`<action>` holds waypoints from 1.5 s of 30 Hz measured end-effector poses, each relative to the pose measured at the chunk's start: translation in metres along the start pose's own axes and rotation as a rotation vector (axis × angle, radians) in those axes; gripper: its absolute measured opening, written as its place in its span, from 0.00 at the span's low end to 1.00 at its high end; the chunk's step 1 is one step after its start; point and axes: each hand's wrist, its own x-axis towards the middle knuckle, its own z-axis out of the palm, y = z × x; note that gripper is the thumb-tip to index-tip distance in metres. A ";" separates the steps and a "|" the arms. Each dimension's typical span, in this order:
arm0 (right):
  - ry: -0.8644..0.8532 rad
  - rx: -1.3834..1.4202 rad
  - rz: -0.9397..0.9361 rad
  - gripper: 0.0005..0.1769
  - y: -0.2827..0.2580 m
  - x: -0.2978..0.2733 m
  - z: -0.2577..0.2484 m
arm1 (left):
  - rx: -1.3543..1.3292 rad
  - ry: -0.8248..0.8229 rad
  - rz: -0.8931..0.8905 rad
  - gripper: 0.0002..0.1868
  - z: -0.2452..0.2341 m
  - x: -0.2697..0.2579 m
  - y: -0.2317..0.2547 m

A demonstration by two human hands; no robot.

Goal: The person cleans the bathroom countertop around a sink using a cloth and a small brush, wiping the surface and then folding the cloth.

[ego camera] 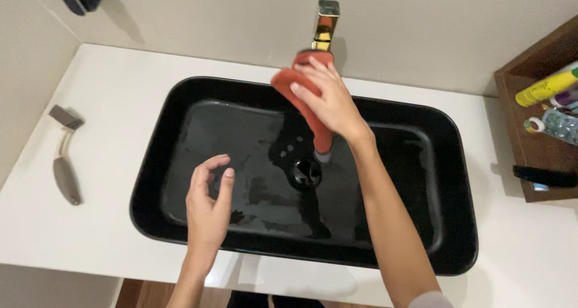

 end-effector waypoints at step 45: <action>-0.103 0.194 0.482 0.39 -0.273 0.071 0.443 | 0.325 -0.061 -0.418 0.34 -0.273 0.193 -0.410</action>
